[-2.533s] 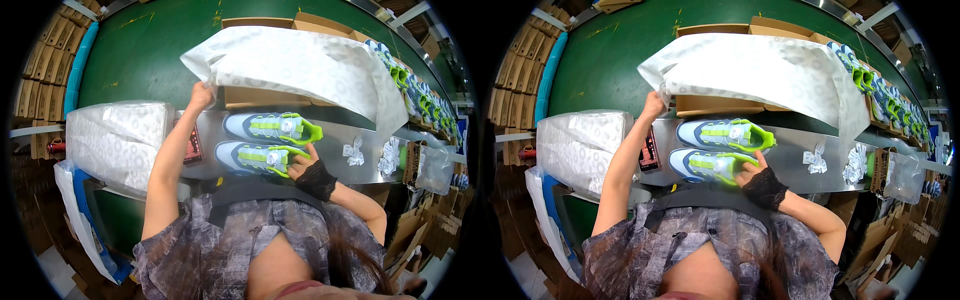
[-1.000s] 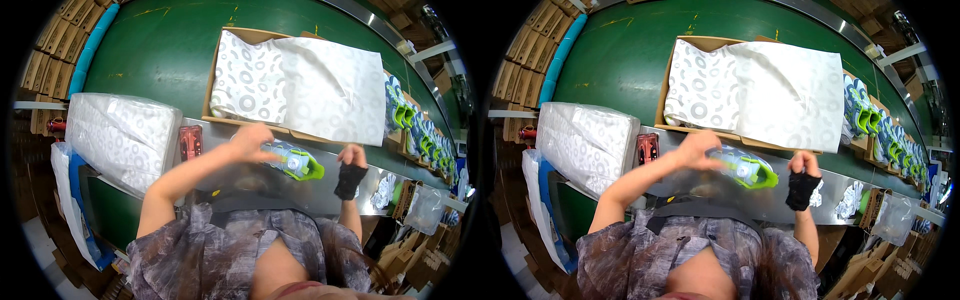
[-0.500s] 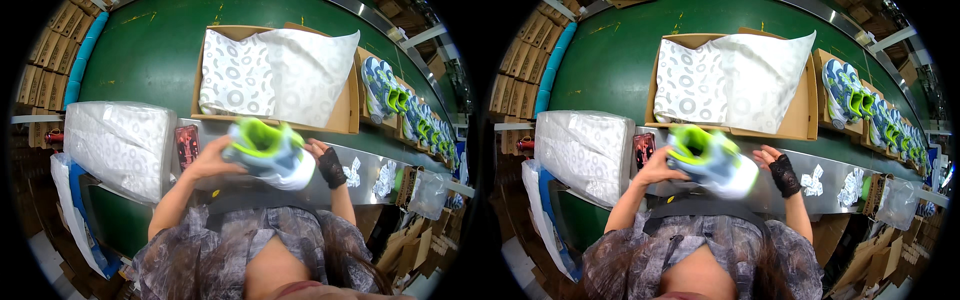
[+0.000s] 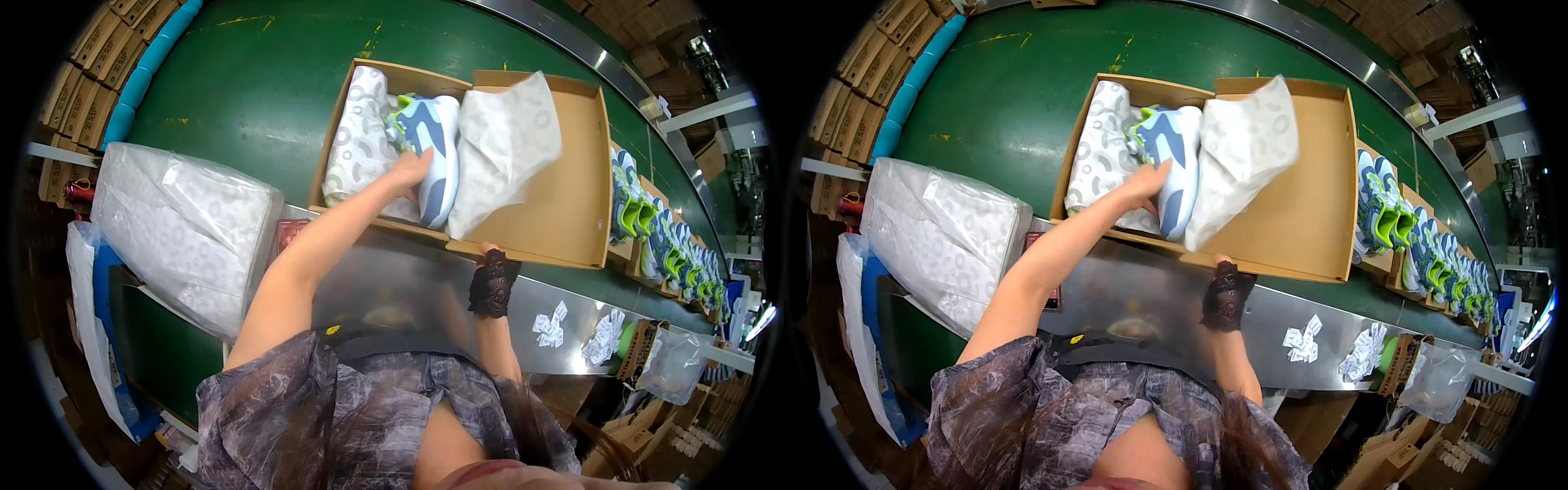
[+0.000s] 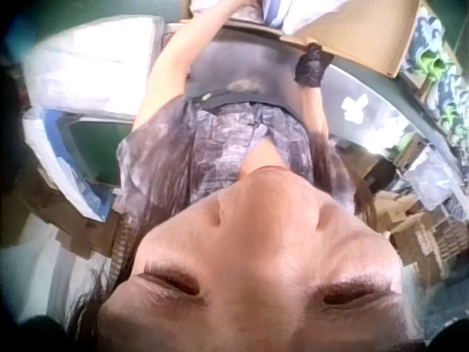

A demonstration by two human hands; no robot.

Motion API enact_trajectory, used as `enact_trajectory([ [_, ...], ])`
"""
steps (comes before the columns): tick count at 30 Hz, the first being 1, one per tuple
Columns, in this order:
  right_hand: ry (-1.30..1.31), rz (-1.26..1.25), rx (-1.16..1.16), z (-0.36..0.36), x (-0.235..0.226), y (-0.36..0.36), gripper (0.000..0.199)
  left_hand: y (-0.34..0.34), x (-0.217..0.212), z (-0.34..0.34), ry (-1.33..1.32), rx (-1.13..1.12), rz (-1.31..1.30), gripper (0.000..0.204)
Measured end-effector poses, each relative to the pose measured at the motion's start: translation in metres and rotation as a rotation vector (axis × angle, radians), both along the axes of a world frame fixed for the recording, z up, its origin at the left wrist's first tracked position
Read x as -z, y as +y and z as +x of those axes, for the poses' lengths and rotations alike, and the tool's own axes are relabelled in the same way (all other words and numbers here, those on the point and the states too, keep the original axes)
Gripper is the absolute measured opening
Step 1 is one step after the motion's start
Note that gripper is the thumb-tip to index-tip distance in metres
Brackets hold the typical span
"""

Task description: The person repeatedly packs pairs of blue and green sneakers into cardboard boxes. They place tissue paper into each box, insert the shoes, fold the paper over, close the box, and move it aside before repeating the process with the next pair.

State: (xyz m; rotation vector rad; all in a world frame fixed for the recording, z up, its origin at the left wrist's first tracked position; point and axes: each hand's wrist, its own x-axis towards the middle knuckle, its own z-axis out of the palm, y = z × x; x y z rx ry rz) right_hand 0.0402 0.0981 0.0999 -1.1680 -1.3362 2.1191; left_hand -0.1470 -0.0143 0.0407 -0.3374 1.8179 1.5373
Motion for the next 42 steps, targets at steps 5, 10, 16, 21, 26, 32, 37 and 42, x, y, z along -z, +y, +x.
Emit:
enact_trajectory([
  [5, 0.005, 0.85, -0.115, 0.0, 0.022, 0.032, 0.038, 0.004, 0.033, 0.015, 0.23, 0.246, 0.684, 0.046],
  [10, 0.123, 1.479, -0.269, -0.037, 0.005, 0.027, 0.063, -0.058, -0.034, 0.028, 0.287, -0.311, 0.485, 0.042],
  [16, -0.117, 2.08, -0.488, -0.042, 0.079, 0.004, 0.043, -0.084, 0.009, 0.023, 0.493, -0.259, -0.009, 0.063],
  [21, -0.083, 2.038, -0.571, -0.032, 0.076, 0.011, 0.054, -0.077, 0.006, 0.044, 0.675, -0.277, -0.174, 0.047],
  [26, -0.201, 2.0, -0.698, -0.034, 0.065, 0.004, 0.064, -0.082, 0.032, 0.021, 0.56, -0.241, -0.117, 0.053],
  [32, -0.18, 1.979, -0.819, -0.029, 0.019, 0.026, 0.065, -0.07, 0.026, 0.025, 0.012, -0.213, 0.686, 0.071],
  [37, -0.107, 2.019, -0.821, 0.01, -0.045, 0.042, 0.055, -0.055, -0.004, 0.069, -0.018, -0.109, 0.764, 0.066],
  [42, 0.196, 2.075, -0.549, 0.051, -0.068, 0.042, 0.038, -0.068, -0.041, 0.13, -0.001, -0.192, 0.878, 0.061],
])
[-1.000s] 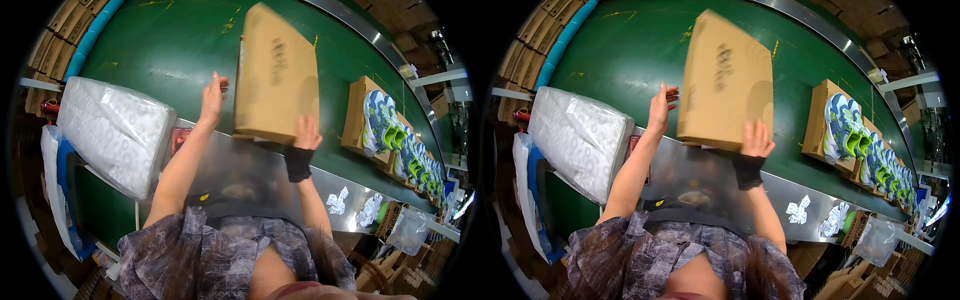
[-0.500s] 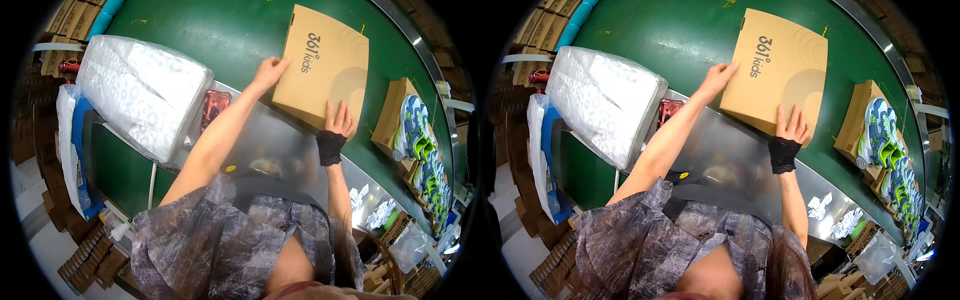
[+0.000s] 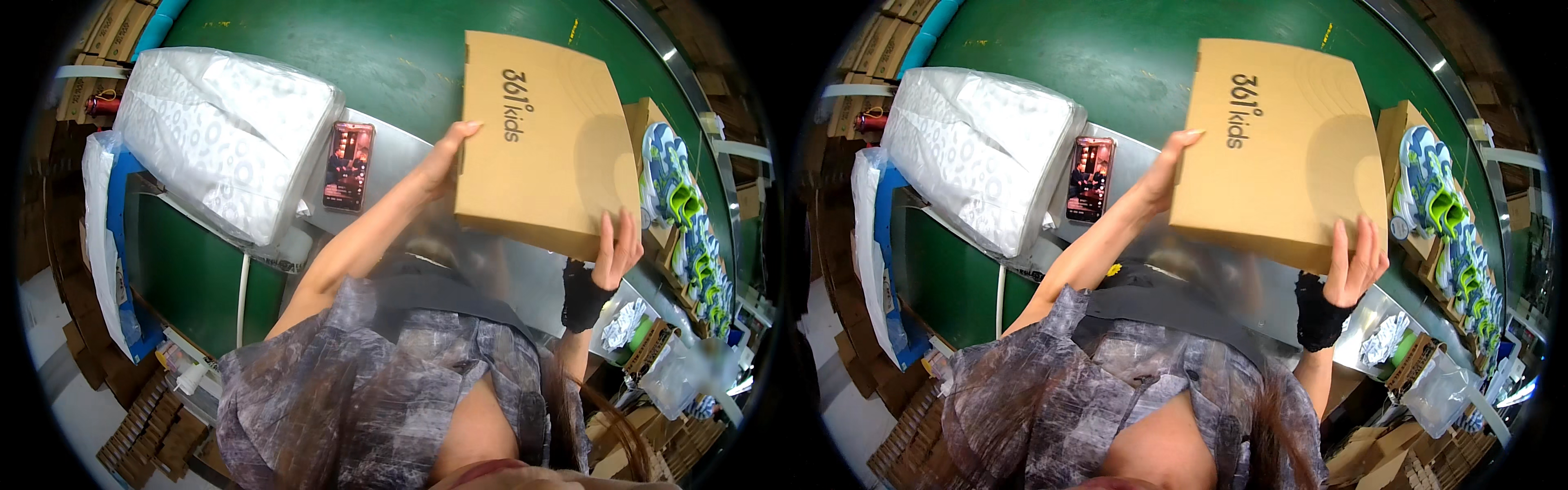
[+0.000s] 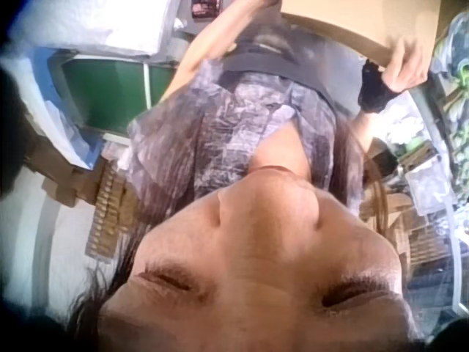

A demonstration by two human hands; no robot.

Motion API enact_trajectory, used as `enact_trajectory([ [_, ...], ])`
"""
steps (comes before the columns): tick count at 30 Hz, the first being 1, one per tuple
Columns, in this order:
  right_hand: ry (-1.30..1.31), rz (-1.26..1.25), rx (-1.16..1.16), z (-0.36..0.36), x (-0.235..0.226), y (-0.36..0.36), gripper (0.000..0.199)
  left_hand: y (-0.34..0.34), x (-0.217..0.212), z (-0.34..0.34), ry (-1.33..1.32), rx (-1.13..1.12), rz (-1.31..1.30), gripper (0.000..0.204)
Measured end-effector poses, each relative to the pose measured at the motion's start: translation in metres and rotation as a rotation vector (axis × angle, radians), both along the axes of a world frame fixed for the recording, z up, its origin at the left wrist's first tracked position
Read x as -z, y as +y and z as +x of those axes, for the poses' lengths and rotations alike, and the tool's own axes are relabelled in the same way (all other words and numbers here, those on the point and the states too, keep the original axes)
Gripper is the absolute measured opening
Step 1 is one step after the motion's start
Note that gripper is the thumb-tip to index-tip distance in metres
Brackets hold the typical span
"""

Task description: The person repeatedly packs pairs of blue and green sneakers into cardboard boxes. They place tissue paper into each box, insert the shoes, fold the paper over, close the box, and move it aside before repeating the process with the next pair.

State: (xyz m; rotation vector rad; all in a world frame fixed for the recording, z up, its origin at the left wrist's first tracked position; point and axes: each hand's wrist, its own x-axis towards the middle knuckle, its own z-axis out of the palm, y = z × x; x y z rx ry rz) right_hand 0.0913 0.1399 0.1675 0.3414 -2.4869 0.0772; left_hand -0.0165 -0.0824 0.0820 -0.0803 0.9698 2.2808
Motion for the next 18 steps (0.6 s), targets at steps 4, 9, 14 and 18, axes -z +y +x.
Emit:
enact_trajectory([
  [4, 0.128, -0.349, -0.041, 0.03, 0.016, -0.01, 0.051, -0.054, -0.052, 0.037, 0.065, -0.219, -0.253, 0.046],
  [9, -0.151, -0.399, 0.061, 0.047, 0.084, 0.004, 0.045, -0.179, -0.038, 0.094, 0.071, -0.62, 0.072, 0.045],
  [14, -0.316, -0.583, 0.42, 0.096, 0.181, 0.076, 0.038, -0.235, -0.039, 0.155, 0.94, -1.321, -1.359, 0.064],
  [18, -0.318, -0.389, 0.797, 0.124, 0.189, 0.14, 0.036, -0.252, -0.062, 0.206, 0.09, -1.393, -0.097, 0.099],
])
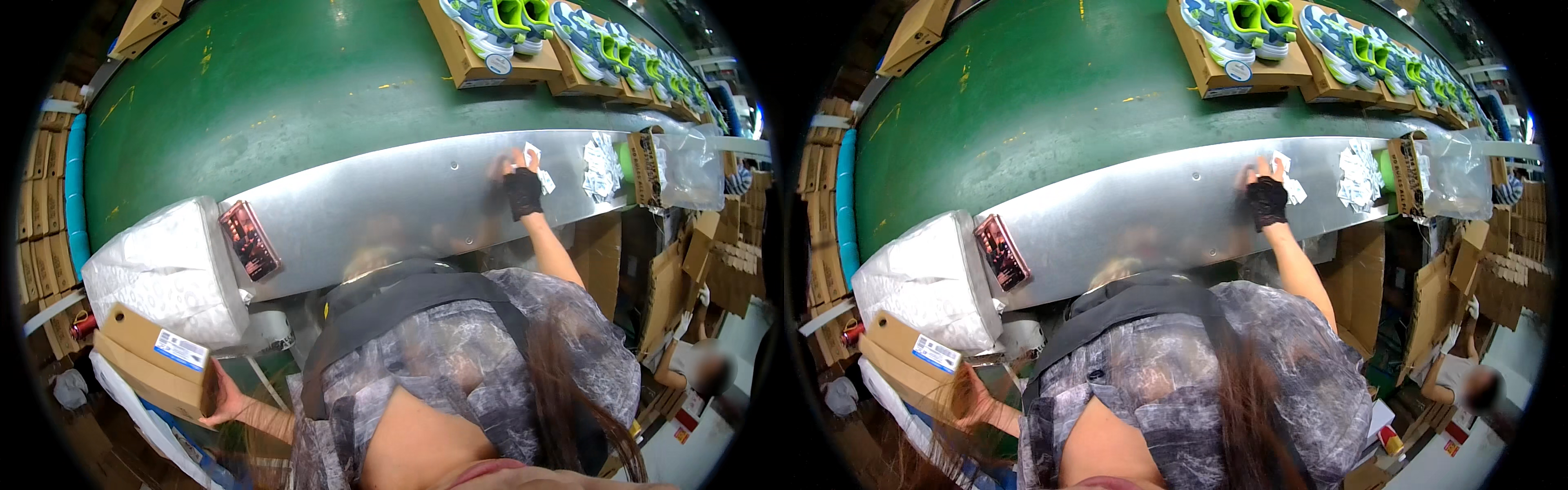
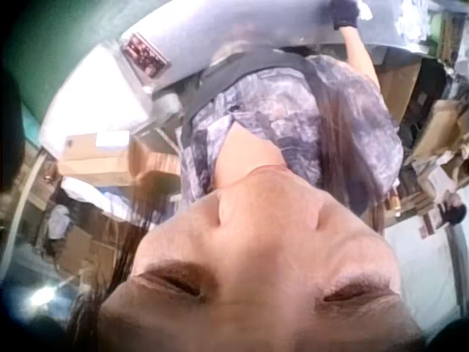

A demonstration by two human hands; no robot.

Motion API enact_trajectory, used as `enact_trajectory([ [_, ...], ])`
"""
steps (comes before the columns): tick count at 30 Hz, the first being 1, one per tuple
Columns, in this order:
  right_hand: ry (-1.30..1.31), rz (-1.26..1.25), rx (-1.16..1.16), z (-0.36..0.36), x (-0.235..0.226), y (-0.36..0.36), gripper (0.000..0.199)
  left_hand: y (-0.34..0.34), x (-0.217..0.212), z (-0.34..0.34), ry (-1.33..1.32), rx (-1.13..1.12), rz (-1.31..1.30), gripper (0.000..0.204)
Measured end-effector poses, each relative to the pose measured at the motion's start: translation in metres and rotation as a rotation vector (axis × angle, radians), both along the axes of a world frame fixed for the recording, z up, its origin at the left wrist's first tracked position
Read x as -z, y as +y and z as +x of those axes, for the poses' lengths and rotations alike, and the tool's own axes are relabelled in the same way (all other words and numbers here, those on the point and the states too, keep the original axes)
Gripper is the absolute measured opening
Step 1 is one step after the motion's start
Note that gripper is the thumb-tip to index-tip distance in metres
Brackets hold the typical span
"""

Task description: The person repeatedly packs pairs of blue and green sneakers into cardboard boxes. They place tissue paper into each box, insert the shoes, fold the paper over, close the box, and move it aside before repeating the process with the next pair.

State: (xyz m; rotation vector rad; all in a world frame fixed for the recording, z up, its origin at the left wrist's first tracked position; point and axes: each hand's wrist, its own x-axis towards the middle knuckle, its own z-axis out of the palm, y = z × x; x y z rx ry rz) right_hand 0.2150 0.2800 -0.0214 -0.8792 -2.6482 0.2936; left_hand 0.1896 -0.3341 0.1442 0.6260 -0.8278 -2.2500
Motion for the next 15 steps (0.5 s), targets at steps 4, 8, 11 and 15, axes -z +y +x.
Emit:
enact_trajectory([
  [4, -0.139, -0.096, 0.005, 0.037, 0.007, 0.017, 0.028, -0.031, 0.037, -0.009, -0.147, -0.019, 0.353, 0.093],
  [8, 0.01, -0.135, -0.152, 0.031, 0.011, 0.014, 0.019, -0.033, 0.124, -0.037, 0.088, 0.79, 0.408, 0.032],
  [11, 0.22, -0.008, -0.193, 0.036, 0.015, 0.021, 0.011, 0.107, 0.087, -0.071, -0.385, 0.755, 0.032, 0.028],
  [15, 0.252, -0.146, 0.042, 0.016, -0.029, -0.014, 0.016, 0.198, 0.093, -0.078, -0.52, 1.158, -0.14, 0.028],
])
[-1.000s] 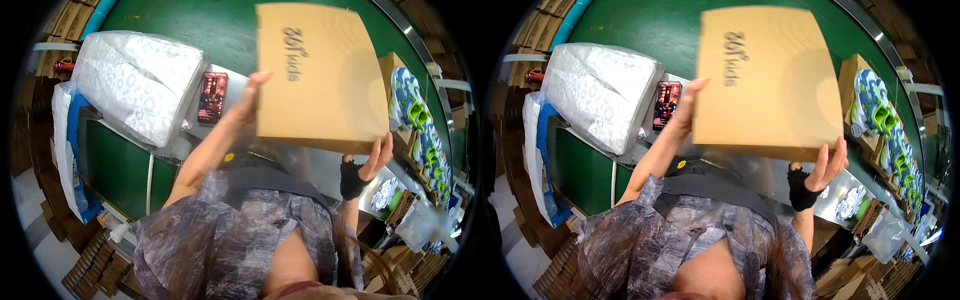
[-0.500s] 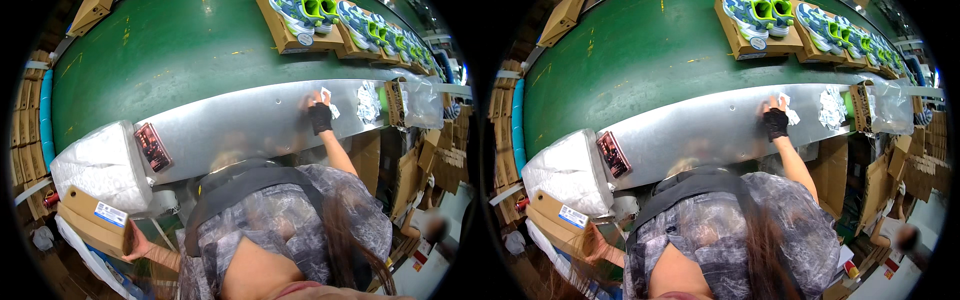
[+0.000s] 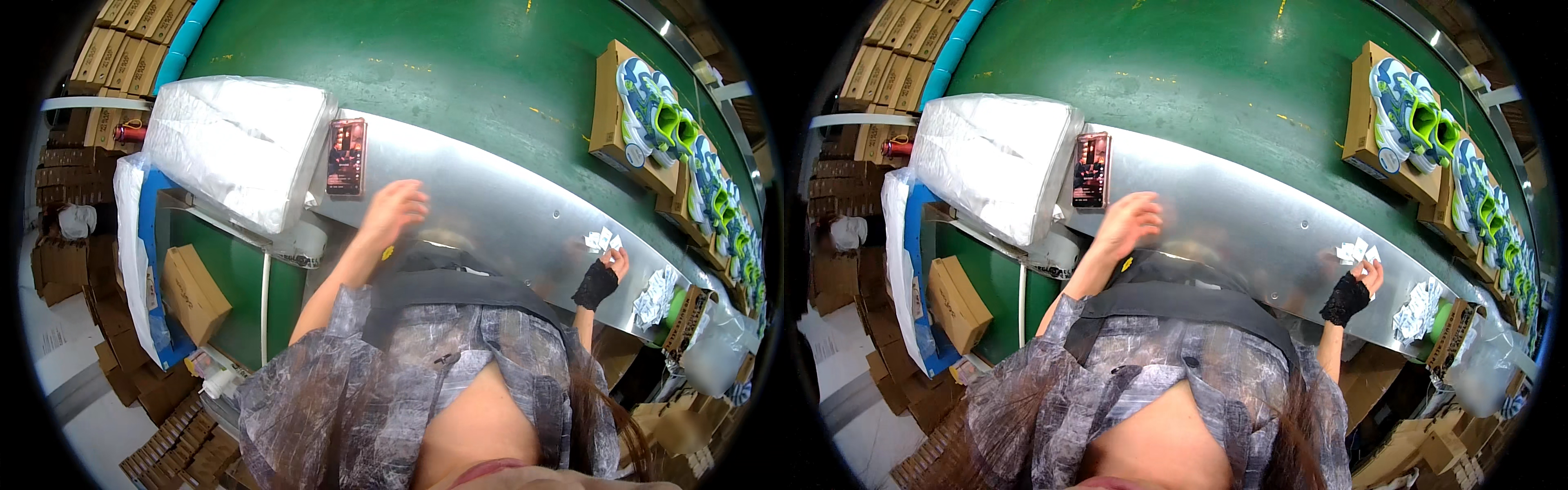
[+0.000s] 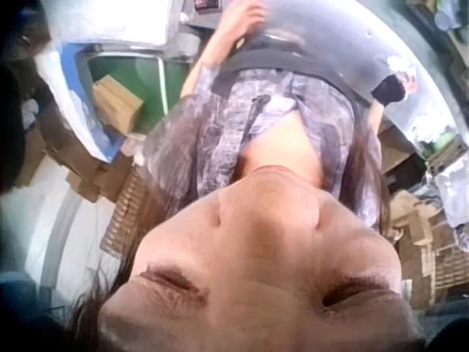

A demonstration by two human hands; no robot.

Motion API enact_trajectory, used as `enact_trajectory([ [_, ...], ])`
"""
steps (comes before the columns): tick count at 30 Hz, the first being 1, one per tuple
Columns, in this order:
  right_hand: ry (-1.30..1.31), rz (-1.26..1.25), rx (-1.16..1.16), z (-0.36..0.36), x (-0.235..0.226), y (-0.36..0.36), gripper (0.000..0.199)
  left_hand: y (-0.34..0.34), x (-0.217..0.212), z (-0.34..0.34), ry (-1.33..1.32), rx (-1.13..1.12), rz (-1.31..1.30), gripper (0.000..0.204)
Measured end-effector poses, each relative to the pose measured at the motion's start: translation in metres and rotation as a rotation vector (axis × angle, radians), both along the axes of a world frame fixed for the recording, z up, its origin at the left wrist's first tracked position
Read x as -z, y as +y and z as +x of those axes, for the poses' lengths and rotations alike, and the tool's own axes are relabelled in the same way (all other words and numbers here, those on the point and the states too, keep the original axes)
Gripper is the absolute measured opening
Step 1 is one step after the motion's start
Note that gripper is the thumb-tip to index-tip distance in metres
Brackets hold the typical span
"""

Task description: The person repeatedly packs pairs of blue and green sneakers into cardboard boxes. They place tissue paper into each box, insert the shoes, fold the paper over, close the box, and move it aside before repeating the process with the next pair.

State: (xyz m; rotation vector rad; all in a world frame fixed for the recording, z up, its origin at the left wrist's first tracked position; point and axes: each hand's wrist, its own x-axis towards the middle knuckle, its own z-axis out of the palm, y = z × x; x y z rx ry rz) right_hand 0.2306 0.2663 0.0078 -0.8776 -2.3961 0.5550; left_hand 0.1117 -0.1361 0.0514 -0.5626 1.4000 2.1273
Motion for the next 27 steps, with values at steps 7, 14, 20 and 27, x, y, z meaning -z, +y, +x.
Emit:
enact_trajectory([
  [7, -0.151, 0.178, -0.189, 0.008, 0.054, 0.021, 0.028, 0.075, -0.009, -0.014, 0.15, 0.435, -0.141, 0.029],
  [14, -0.087, 0.091, -0.25, 0.02, 0.049, 0.034, 0.025, 0.085, 0.0, -0.006, 0.041, 0.492, -0.208, 0.032],
  [20, 0.054, -0.013, -0.278, -0.004, -0.024, -0.018, 0.02, 0.087, 0.007, -0.012, 0.021, 0.508, -0.044, 0.041],
  [27, 0.156, -0.223, -0.815, -0.038, -0.03, -0.127, 0.03, 0.123, -0.009, -0.018, -0.069, 0.781, 0.287, 0.034],
])
